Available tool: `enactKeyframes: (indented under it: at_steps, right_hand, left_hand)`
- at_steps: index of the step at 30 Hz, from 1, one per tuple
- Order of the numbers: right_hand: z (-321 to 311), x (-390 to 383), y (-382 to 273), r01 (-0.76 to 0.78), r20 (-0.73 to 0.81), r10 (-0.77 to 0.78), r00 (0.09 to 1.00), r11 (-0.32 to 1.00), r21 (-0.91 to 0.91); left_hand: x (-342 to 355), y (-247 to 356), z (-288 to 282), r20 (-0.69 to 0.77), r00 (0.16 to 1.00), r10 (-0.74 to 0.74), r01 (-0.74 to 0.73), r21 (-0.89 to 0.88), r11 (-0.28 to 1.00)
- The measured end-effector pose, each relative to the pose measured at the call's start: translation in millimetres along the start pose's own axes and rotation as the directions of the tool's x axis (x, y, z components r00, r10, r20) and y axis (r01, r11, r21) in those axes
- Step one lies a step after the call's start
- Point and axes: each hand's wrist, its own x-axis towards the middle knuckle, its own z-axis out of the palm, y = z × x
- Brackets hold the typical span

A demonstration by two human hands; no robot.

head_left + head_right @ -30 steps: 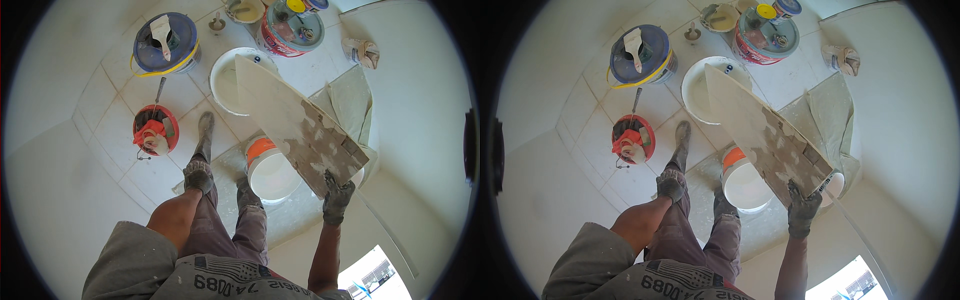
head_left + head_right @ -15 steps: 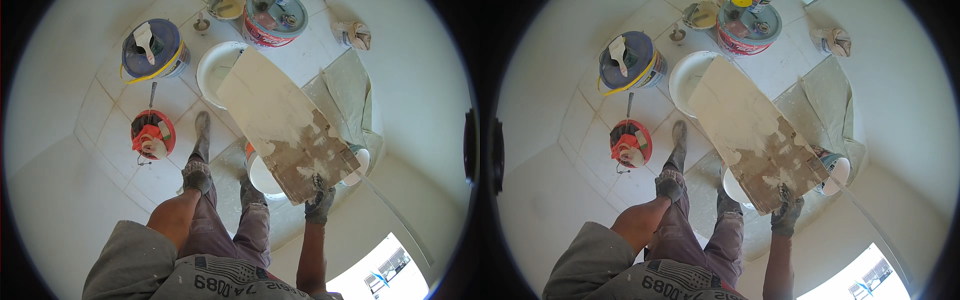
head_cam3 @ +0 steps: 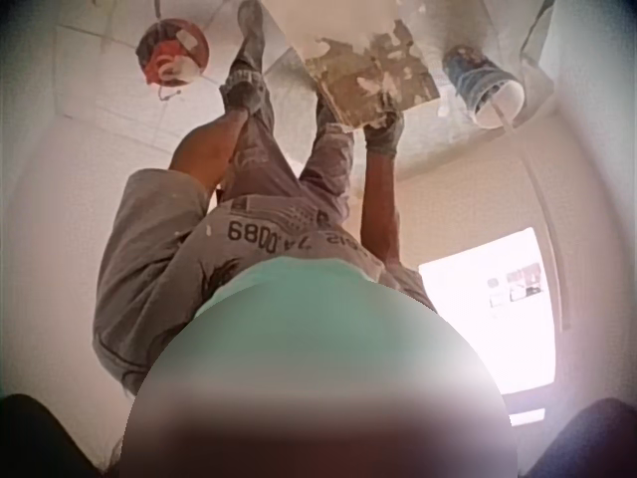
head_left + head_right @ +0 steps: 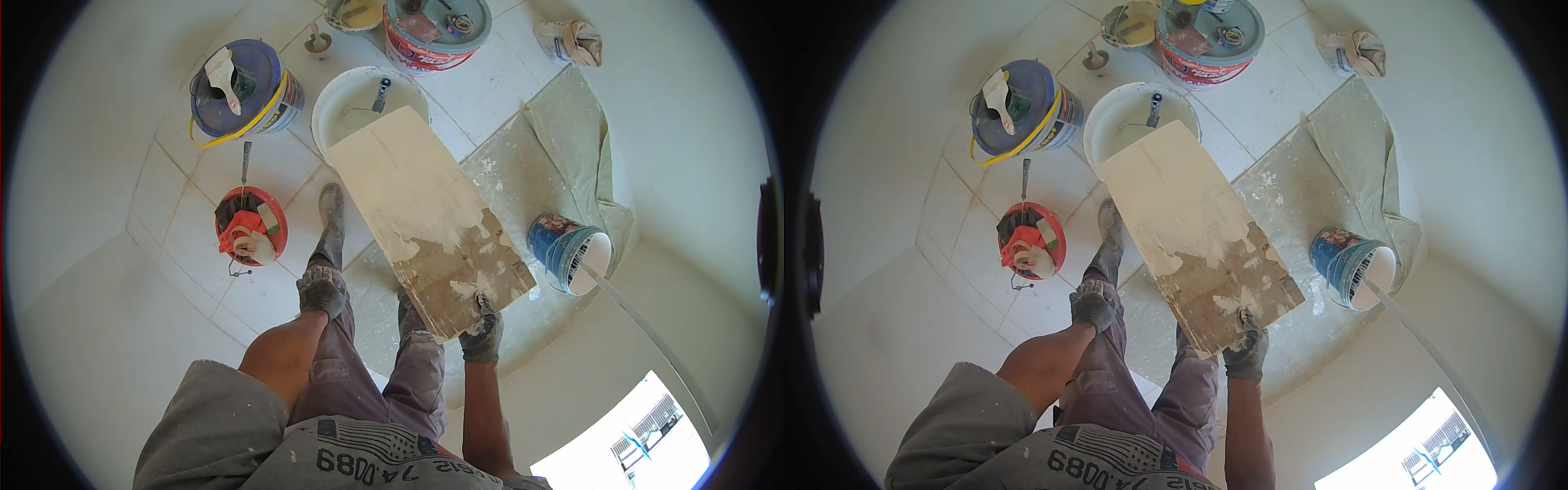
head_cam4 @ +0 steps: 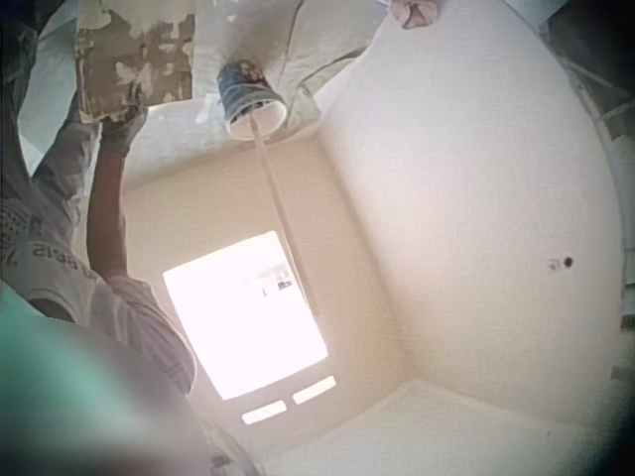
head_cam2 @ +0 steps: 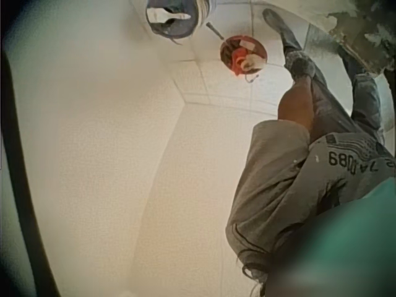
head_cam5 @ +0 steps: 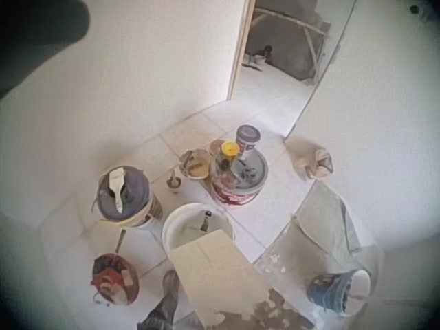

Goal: The user is seen mixing paint and then taking the paint to another room.

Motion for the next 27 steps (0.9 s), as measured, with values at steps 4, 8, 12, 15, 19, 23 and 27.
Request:
enactKeyframes:
  at_steps: [4,8,12,15,19,23,27]
  right_hand:
    - [-9,-1,5,0.041,0.046,-0.033,0.998,0.981,-0.188]
    - [-17,-21,5,0.04,0.0,-0.041,0.999,0.996,-0.075]
    - [-121,-82,7,-0.01,-0.119,0.005,0.993,0.999,-0.043]
    - [-169,-164,-16,0.048,-0.209,-0.096,0.973,0.973,-0.227]
    - [-229,-278,-48,-0.024,-0.387,-0.066,0.92,0.974,-0.223]
    - [-242,-323,-62,-0.017,-0.51,-0.056,0.859,0.99,-0.137]
    - [-216,-302,-63,-0.043,-0.575,-0.176,0.799,0.937,-0.346]
  left_hand:
    - [3,0,7,-0.001,1.0,-0.001,0.001,0.003,1.0]
    - [12,-8,2,-0.016,1.0,0.021,-0.02,0.031,0.999]
    - [11,-6,26,-0.032,0.999,0.021,-0.02,0.048,0.999]
    - [14,-5,22,-0.057,0.998,0.029,-0.024,0.081,0.996]
    - [16,-1,23,-0.097,0.994,0.057,-0.045,0.122,0.991]
    - [14,0,31,-0.107,0.993,0.056,-0.04,0.148,0.988]
    - [11,10,23,-0.029,0.999,0.02,-0.014,0.185,0.983]
